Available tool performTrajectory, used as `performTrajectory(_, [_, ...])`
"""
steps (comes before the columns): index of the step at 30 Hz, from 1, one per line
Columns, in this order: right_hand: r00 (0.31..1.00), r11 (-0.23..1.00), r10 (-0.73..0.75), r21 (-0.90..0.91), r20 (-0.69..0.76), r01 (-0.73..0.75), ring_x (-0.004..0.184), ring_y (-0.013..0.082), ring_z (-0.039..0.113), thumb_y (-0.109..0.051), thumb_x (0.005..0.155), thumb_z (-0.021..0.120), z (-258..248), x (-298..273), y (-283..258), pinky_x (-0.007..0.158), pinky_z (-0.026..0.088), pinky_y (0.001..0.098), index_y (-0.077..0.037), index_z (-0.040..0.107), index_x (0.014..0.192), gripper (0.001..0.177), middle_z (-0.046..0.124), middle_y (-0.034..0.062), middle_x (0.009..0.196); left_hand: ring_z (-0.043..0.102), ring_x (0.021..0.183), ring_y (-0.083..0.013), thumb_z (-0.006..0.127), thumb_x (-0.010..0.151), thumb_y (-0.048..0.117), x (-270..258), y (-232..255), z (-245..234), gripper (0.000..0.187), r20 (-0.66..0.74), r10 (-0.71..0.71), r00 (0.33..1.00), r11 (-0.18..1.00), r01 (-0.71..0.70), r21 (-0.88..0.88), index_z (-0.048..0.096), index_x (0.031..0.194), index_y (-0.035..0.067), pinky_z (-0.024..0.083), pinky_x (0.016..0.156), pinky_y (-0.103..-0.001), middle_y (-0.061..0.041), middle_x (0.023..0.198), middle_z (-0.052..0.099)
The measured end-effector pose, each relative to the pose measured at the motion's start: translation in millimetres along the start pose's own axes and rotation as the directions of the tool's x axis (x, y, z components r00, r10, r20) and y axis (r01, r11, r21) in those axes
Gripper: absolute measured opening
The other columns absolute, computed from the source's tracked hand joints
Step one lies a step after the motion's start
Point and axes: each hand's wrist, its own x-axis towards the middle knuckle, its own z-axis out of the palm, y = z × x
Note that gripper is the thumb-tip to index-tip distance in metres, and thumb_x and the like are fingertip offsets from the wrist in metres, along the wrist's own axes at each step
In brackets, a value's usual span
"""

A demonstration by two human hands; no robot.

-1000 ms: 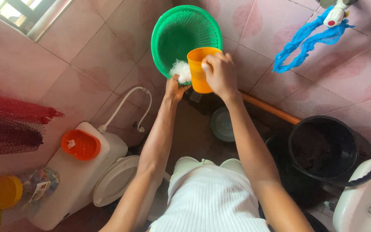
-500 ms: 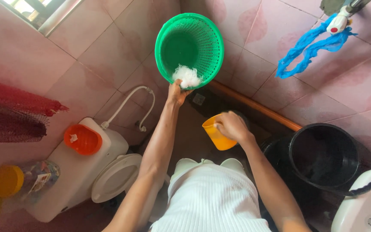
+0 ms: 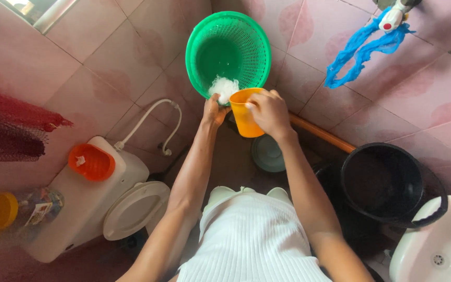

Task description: The person scrubs the inside and outside of a green basket with a soapy sponge before rinsing it with water from a cup.

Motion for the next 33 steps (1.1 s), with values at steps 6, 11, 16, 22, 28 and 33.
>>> performTrajectory(6, [0.959,0.904,0.277,0.354,-0.058,-0.239,0.075,0.0321,0.064,-0.014,0.094,0.069,-20.7,-69.8,53.9,0.070,0.050,0.0411,-0.001,0.070,0.094,0.013,0.067,0.0148,0.087,0.047,0.137,-0.0425,0.032,0.103,0.018,4.3,-18.7,-10.4,0.052,-0.030,-0.043,0.999,0.998,0.041,-0.052,0.029,0.151,-0.002,0.046,0.109,-0.065,-0.023,0.152,0.042])
performTrajectory(11, [0.873,0.926,0.359,0.243,-0.331,-0.289,0.083,0.0333,0.070,-0.012,0.091,0.073,5.8,-123.8,121.0,0.076,0.053,0.0396,0.001,0.072,0.092,0.013,0.071,0.0162,0.091,0.047,0.139,-0.0401,0.031,0.104,0.019,-10.2,-57.0,-24.4,0.052,-0.002,-0.059,0.998,0.998,0.058,-0.029,0.031,0.152,0.000,0.044,0.111,-0.065,-0.021,0.154,0.042])
performTrajectory(16, [0.587,0.810,0.545,0.196,-0.599,-0.552,0.085,0.0368,0.071,-0.012,0.089,0.075,30.2,-175.4,192.5,0.078,0.053,0.0429,0.001,0.074,0.091,0.014,0.072,0.0178,0.091,0.047,0.140,-0.0376,0.035,0.105,0.029,-27.1,-88.3,-31.1,0.052,0.117,-0.117,0.986,0.984,0.131,-0.121,0.041,0.151,0.006,0.043,0.114,-0.062,-0.018,0.152,0.048])
performTrajectory(22, [0.280,0.599,0.561,0.149,-0.779,-0.787,0.097,0.0378,0.067,-0.003,0.086,0.071,3.7,-256.4,257.3,0.088,0.053,0.0440,0.000,0.073,0.100,0.015,0.072,0.0193,0.103,0.049,0.139,-0.0322,0.042,0.101,0.031,-55.9,-108.1,-27.4,0.052,0.058,-0.176,0.983,0.982,0.180,-0.063,0.044,0.149,0.010,0.046,0.112,-0.055,-0.012,0.150,0.051])
performTrajectory(28, [0.296,0.477,0.659,0.081,-0.692,-0.875,0.111,0.0381,0.060,-0.003,0.086,0.072,3.4,-302.5,286.3,0.097,0.048,0.0458,-0.001,0.071,0.110,0.024,0.068,0.0189,0.113,0.052,0.135,-0.0328,0.043,0.101,0.028,-88.5,-119.9,-8.8,0.052,0.022,-0.207,0.978,0.978,0.206,0.045,0.044,0.150,0.009,0.050,0.106,-0.051,-0.013,0.149,0.051])
performTrajectory(33, [0.338,0.611,0.632,0.180,-0.698,-0.771,0.106,0.0376,0.063,-0.002,0.082,0.073,27.0,-275.9,277.0,0.093,0.049,0.0451,-0.004,0.073,0.104,0.022,0.068,0.0173,0.107,0.053,0.133,-0.0344,0.040,0.101,0.029,-95.7,-130.3,-1.4,0.053,0.004,-0.249,0.968,0.967,0.249,0.051,0.042,0.150,0.008,0.053,0.103,-0.052,-0.014,0.148,0.051])
